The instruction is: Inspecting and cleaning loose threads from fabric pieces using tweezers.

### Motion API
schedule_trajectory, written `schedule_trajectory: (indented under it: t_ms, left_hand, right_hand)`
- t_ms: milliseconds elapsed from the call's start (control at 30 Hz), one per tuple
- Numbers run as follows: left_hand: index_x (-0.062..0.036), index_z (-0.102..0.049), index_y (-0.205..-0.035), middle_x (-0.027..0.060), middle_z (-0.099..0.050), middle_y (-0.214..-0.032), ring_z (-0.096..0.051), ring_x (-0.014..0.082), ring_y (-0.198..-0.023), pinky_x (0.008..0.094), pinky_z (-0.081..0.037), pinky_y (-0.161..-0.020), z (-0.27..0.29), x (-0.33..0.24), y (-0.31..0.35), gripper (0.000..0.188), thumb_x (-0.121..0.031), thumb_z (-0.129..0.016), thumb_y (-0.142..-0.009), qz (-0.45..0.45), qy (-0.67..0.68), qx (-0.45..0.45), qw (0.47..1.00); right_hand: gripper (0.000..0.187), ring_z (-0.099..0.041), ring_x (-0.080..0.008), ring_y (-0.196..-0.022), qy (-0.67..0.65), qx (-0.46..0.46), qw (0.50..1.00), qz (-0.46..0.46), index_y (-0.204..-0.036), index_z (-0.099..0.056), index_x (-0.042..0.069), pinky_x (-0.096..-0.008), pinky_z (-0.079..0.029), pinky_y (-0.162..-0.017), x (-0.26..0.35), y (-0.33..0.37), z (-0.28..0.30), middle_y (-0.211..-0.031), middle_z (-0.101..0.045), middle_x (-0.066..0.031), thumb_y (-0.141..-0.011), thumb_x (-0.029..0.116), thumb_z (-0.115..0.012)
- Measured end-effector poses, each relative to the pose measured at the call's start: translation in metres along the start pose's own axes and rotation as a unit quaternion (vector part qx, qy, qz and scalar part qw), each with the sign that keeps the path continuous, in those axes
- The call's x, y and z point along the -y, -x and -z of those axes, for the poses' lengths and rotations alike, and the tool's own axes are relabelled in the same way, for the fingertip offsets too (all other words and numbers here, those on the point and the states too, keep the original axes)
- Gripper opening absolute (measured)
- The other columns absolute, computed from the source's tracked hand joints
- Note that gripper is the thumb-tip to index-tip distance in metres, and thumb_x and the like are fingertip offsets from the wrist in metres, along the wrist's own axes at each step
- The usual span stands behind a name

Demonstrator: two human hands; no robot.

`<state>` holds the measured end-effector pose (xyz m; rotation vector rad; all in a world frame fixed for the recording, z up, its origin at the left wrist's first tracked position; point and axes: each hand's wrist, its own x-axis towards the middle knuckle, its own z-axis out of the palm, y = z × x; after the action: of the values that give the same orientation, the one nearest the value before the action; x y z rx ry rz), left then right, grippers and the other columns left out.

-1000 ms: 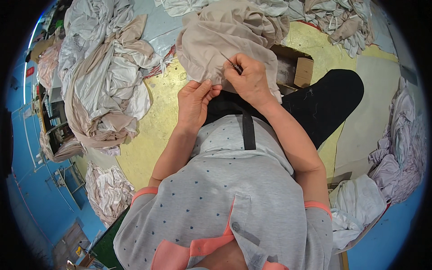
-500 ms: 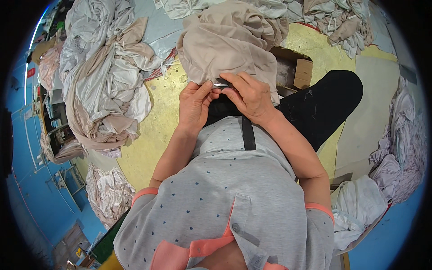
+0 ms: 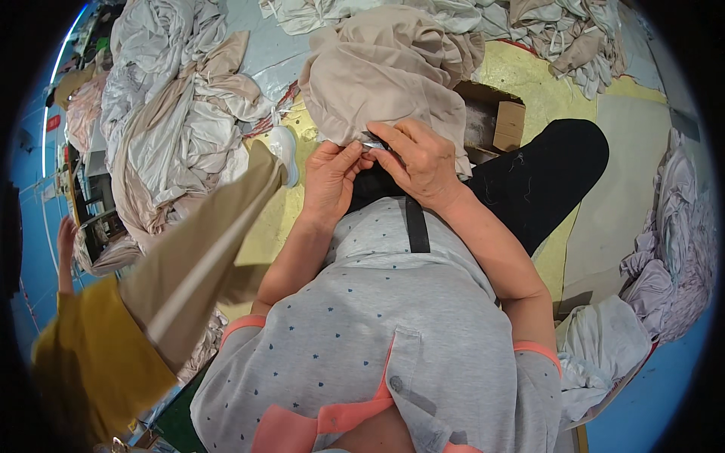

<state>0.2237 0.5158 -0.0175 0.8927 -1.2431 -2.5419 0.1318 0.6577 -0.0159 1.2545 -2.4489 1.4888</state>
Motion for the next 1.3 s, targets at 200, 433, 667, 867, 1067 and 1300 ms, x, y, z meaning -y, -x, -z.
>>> schedule_trajectory:
  t_ms: [200, 433, 667, 867, 1067, 1300]
  left_hand:
    - [0.0021, -0.063, -0.091, 0.0111, -0.068, -0.086, -0.064, 0.0151, -0.071, 0.0255, -0.053, -0.067, 0.0024, 0.0035, -0.0017, 0.006, -0.003, -0.062, -0.088, -0.002, -0.001, 0.013, 1.0]
    - [0.0023, -0.064, -0.094, 0.0103, -0.068, -0.087, -0.064, 0.0145, -0.073, 0.0253, -0.053, -0.068, 0.003, 0.0022, -0.0002, 0.007, -0.002, -0.062, -0.088, 0.005, -0.014, 0.013, 1.0]
    - [0.0026, -0.064, -0.095, 0.0102, -0.068, -0.087, -0.064, 0.0143, -0.073, 0.0252, -0.053, -0.069, -0.0034, -0.0016, 0.0013, 0.009, -0.004, -0.062, -0.089, 0.016, -0.014, 0.012, 1.0]
    - [0.0028, -0.064, -0.095, 0.0104, -0.068, -0.087, -0.064, 0.015, -0.073, 0.0256, -0.053, -0.068, -0.0007, 0.0012, 0.0003, 0.009, -0.003, -0.063, -0.088, 0.018, -0.01, 0.013, 1.0]
    - [0.0027, -0.064, -0.094, 0.0108, -0.068, -0.086, -0.065, 0.0159, -0.073, 0.0257, -0.053, -0.067, -0.002, 0.0012, 0.0004, 0.009, -0.003, -0.064, -0.087, 0.014, -0.015, 0.009, 1.0]
    - [0.0034, -0.064, -0.094, 0.0114, -0.068, -0.087, -0.065, 0.0165, -0.074, 0.0258, -0.053, -0.068, -0.0024, 0.0003, 0.0007, 0.009, -0.003, -0.064, -0.087, 0.015, -0.02, 0.006, 1.0]
  right_hand:
    - [0.035, -0.061, -0.023, -0.072, -0.046, -0.001, 0.999, -0.029, -0.11, -0.067, 0.008, -0.0303, -0.049, -0.062, -0.0029, -0.0006, -0.0033, -0.086, -0.062, -0.0091, -0.075, 0.008, -0.072]
    - [0.032, -0.062, -0.0191, -0.075, -0.159, 0.018, 0.982, -0.102, -0.109, -0.066, 0.004, -0.027, -0.048, -0.066, 0.0001, 0.0, -0.005, -0.088, -0.063, -0.0094, -0.077, 0.004, -0.07]
    - [0.027, -0.063, -0.0179, -0.076, -0.187, 0.002, 0.976, -0.108, -0.105, -0.068, 0.001, -0.0258, -0.048, -0.067, -0.0022, 0.0015, -0.0059, -0.087, -0.065, -0.0094, -0.079, 0.003, -0.07]
    - [0.024, -0.064, -0.0198, -0.071, -0.183, -0.024, 0.978, -0.099, -0.1, -0.07, 0.004, -0.0284, -0.05, -0.064, -0.0041, 0.0015, -0.0089, -0.083, -0.065, -0.0087, -0.076, 0.007, -0.071]
    - [0.025, -0.064, -0.0178, -0.076, -0.185, -0.003, 0.976, -0.113, -0.103, -0.069, 0.001, -0.0255, -0.049, -0.068, -0.0035, 0.0018, -0.0057, -0.087, -0.066, -0.0093, -0.078, 0.004, -0.07]
    - [0.023, -0.063, -0.0158, -0.077, -0.214, 0.001, 0.968, -0.128, -0.102, -0.069, 0.001, -0.0248, -0.048, -0.068, -0.0048, 0.0022, -0.0054, -0.086, -0.065, -0.0085, -0.079, 0.002, -0.069]
